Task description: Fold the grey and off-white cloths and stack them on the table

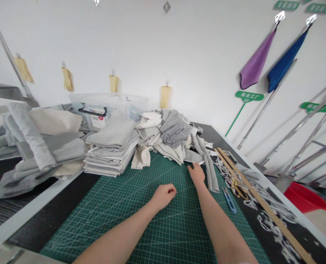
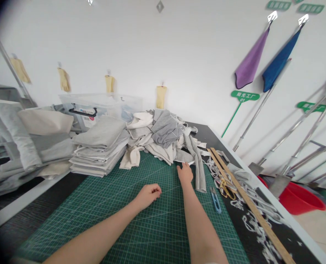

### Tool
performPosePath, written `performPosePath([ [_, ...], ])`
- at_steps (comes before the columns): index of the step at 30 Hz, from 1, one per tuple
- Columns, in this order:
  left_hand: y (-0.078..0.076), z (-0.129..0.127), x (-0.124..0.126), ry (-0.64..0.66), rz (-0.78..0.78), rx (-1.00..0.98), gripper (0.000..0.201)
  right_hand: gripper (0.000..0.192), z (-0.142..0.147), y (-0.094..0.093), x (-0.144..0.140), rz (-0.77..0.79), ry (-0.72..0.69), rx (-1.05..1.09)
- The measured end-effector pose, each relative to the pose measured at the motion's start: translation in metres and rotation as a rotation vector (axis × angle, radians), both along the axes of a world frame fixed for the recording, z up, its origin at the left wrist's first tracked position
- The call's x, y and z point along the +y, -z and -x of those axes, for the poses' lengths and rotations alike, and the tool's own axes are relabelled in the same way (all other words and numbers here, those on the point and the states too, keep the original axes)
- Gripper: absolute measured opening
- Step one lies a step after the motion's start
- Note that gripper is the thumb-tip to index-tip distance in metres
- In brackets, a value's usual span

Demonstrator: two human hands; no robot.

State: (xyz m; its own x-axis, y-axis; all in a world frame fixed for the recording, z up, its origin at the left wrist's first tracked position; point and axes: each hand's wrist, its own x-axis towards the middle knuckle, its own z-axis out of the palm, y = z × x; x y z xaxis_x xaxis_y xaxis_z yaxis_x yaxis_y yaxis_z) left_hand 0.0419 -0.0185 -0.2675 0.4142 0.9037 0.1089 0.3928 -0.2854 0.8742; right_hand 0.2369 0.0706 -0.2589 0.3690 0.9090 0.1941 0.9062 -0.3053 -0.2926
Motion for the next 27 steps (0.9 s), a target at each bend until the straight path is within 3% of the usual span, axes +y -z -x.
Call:
performPosePath([
  [8,0.000,0.001,0.000,0.016,-0.004,-0.029,0.019,0.036,0.000,-0.008,-0.012,0.083,-0.009,0.094],
  [20,-0.003,0.000,0.001,0.014,0.002,-0.026,0.018,0.023,0.032,-0.011,-0.047,0.052,-0.336,0.104],
  [27,-0.005,0.001,0.001,0.022,0.020,-0.015,0.018,0.025,0.020,-0.018,-0.077,0.057,-0.506,0.104],
])
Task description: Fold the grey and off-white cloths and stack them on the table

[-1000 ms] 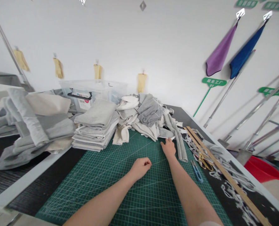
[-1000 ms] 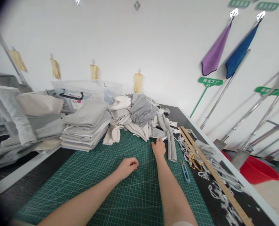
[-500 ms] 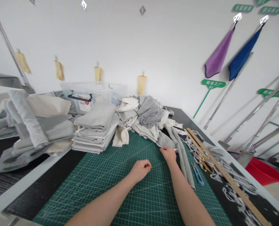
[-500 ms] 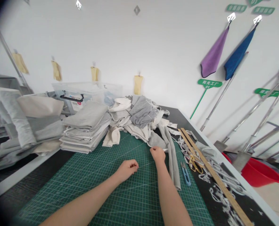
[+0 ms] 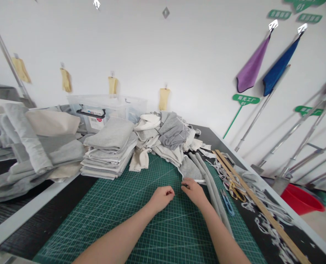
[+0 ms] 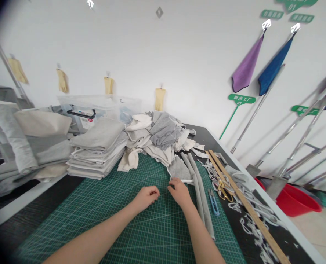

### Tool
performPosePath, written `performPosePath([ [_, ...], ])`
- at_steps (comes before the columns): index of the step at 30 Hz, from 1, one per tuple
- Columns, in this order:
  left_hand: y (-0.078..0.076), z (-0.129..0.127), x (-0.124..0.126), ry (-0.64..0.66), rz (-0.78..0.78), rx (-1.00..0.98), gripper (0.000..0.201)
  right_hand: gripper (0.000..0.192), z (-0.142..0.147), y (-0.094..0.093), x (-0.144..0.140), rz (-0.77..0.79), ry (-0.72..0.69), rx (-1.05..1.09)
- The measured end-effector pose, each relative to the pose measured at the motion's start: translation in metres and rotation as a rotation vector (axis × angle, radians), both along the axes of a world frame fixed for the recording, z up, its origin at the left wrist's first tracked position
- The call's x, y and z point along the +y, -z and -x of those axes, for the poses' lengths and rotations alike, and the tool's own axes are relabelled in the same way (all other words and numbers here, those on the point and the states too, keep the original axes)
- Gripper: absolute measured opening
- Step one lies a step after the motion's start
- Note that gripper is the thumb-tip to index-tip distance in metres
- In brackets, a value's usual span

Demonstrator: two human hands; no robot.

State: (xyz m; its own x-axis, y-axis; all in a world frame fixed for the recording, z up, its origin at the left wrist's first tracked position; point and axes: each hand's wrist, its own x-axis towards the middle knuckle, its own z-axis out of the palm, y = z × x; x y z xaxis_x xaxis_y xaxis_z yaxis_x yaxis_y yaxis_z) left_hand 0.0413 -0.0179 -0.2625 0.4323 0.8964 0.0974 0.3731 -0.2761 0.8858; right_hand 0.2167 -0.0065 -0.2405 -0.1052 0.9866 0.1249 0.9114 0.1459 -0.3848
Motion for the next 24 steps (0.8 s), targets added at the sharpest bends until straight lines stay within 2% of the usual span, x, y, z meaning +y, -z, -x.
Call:
performPosePath([
  [2,0.001,0.000,0.000,0.008,0.001,-0.008,0.019,0.029,-0.009,-0.002,-0.012,-0.010,-0.016,-0.048],
  [4,0.001,0.000,0.001,0.013,-0.002,-0.010,0.019,0.030,-0.018,-0.005,-0.024,-0.055,0.024,-0.141],
  [7,0.001,-0.001,0.001,0.014,0.004,0.002,0.019,0.036,-0.034,-0.009,-0.036,-0.084,0.260,-0.299],
  [9,0.001,-0.001,0.001,0.011,0.013,0.012,0.019,0.043,-0.043,-0.007,-0.037,0.031,0.392,-0.350],
  [11,0.000,-0.001,0.000,0.007,0.016,0.020,0.019,0.048,-0.049,0.000,-0.034,0.181,0.422,-0.358],
  [13,-0.001,-0.001,0.000,0.006,0.013,0.025,0.019,0.051,-0.049,0.009,-0.028,0.238,0.421,-0.371],
  [16,-0.003,0.000,-0.001,0.013,0.005,0.018,0.019,0.058,-0.045,0.020,-0.018,0.174,0.472,-0.404],
  [19,-0.002,0.001,-0.001,0.024,0.001,-0.002,0.019,0.064,-0.041,0.023,-0.006,0.125,0.528,-0.395],
  [24,0.001,0.001,0.000,0.021,0.011,-0.012,0.019,0.059,-0.045,0.019,0.017,0.177,0.565,-0.355],
])
